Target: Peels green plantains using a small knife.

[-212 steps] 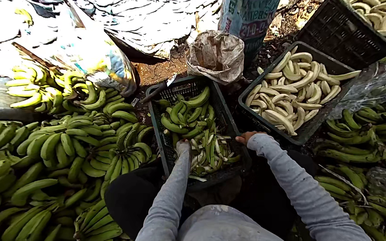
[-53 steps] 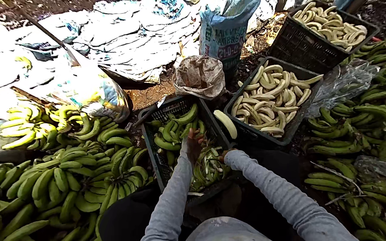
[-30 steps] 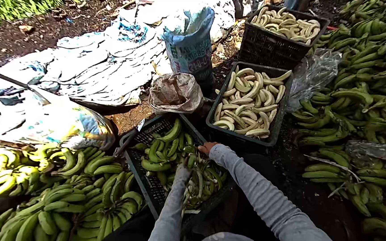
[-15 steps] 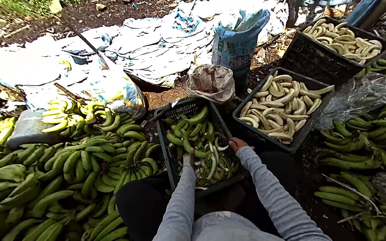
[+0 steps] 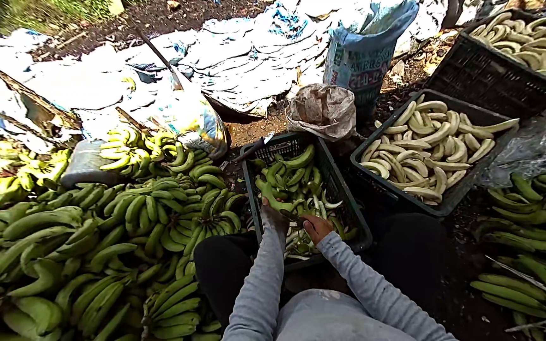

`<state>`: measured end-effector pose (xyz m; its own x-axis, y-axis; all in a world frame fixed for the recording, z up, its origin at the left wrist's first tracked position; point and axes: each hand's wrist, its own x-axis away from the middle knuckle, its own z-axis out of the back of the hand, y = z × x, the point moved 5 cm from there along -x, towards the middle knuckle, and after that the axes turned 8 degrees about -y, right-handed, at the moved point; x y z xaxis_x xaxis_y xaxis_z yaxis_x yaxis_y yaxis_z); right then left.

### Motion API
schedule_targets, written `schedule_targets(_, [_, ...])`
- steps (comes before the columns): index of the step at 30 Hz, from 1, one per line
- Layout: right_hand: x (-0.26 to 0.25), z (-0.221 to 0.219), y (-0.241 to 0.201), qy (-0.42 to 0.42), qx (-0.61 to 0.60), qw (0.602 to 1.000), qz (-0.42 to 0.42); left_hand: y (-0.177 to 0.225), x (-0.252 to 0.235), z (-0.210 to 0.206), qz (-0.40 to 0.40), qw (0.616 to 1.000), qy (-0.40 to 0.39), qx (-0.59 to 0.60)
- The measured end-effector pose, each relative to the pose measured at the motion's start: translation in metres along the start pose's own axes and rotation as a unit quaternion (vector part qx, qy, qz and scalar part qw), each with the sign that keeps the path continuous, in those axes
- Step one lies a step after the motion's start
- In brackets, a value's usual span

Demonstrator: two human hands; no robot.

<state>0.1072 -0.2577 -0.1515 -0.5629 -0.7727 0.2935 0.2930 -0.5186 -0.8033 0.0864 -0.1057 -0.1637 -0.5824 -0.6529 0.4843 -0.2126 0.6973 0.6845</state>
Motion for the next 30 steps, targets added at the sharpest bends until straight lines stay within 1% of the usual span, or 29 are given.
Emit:
schedule_targets(2, [-0.011,-0.003,-0.003,0.009,-0.009,1.0,0.008,-0.002,0.0,0.002,0.004,1.0,-0.009,0.006])
schedule_targets(4, [-0.021,-0.009,0.004,0.026,-0.03,0.999,0.019,-0.001,0.003,0.004,0.005,1.0,0.009,-0.003])
schedule_targets(5, [-0.027,-0.015,0.016,0.022,-0.056,0.998,0.014,-0.001,0.004,0.006,0.002,1.0,0.027,-0.007])
schedule_targets(6, [-0.033,-0.025,0.034,0.008,-0.09,0.996,-0.007,-0.002,0.007,0.009,0.0,0.999,0.034,-0.007])
schedule_targets(7, [-0.038,-0.033,0.057,-0.014,-0.128,0.99,-0.051,-0.002,0.01,0.013,0.007,1.0,0.026,-0.004])
schedule_targets(8, [-0.041,-0.037,0.078,-0.041,-0.162,0.98,-0.107,-0.002,0.013,0.013,0.023,1.0,0.007,-0.007])
schedule_targets(9, [-0.041,-0.036,0.09,-0.053,-0.174,0.973,-0.144,0.0,0.014,0.012,0.04,0.999,-0.011,-0.01])
schedule_targets(10, [-0.04,-0.028,0.086,-0.046,-0.166,0.974,-0.145,0.005,0.012,0.01,0.053,0.998,-0.03,-0.025])
schedule_targets(12, [-0.029,-0.002,0.048,-0.038,-0.1,0.988,-0.11,0.014,0.004,0.008,0.077,0.992,-0.06,-0.078])
schedule_targets(14, [-0.008,0.019,0.011,-0.05,-0.013,0.993,-0.108,0.018,0.005,0.006,0.104,0.985,-0.059,-0.124])
schedule_targets(15, [-0.002,0.025,0.002,-0.047,0.013,0.993,-0.11,0.02,0.007,0.0,0.115,0.982,-0.065,-0.136])
schedule_targets(18, [-0.006,0.03,-0.007,-0.004,0.025,0.99,-0.14,0.016,0.019,-0.017,0.122,0.973,-0.091,-0.17])
schedule_targets(20, [-0.028,0.042,-0.006,0.071,0.041,0.98,-0.181,0.011,0.029,-0.025,0.103,0.974,-0.087,-0.181])
schedule_targets(22, [-0.054,0.067,0.001,0.161,0.049,0.964,-0.204,0.004,0.036,-0.022,0.096,0.979,-0.064,-0.169])
schedule_targets(24, [-0.067,0.094,0.005,0.201,0.049,0.951,-0.228,-0.003,0.037,-0.014,0.088,0.983,-0.042,-0.158])
schedule_targets(25, [-0.066,0.103,0.002,0.202,0.057,0.953,-0.217,-0.003,0.035,-0.013,0.082,0.986,-0.049,-0.138])
schedule_targets(26, [-0.06,0.105,-0.006,0.182,0.068,0.961,-0.195,0.001,0.031,-0.012,0.078,0.989,-0.054,-0.114])
schedule_targets(27, [-0.049,0.097,-0.013,0.14,0.079,0.971,-0.177,0.004,0.025,-0.013,0.075,0.991,-0.048,-0.096])
schedule_targets(29, [-0.017,0.069,-0.026,0.026,0.084,0.982,-0.164,0.011,0.013,-0.016,0.073,0.992,-0.052,-0.086])
schedule_targets(30, [-0.003,0.055,-0.028,-0.001,0.082,0.984,-0.157,0.013,0.005,-0.019,0.065,0.99,-0.067,-0.102])
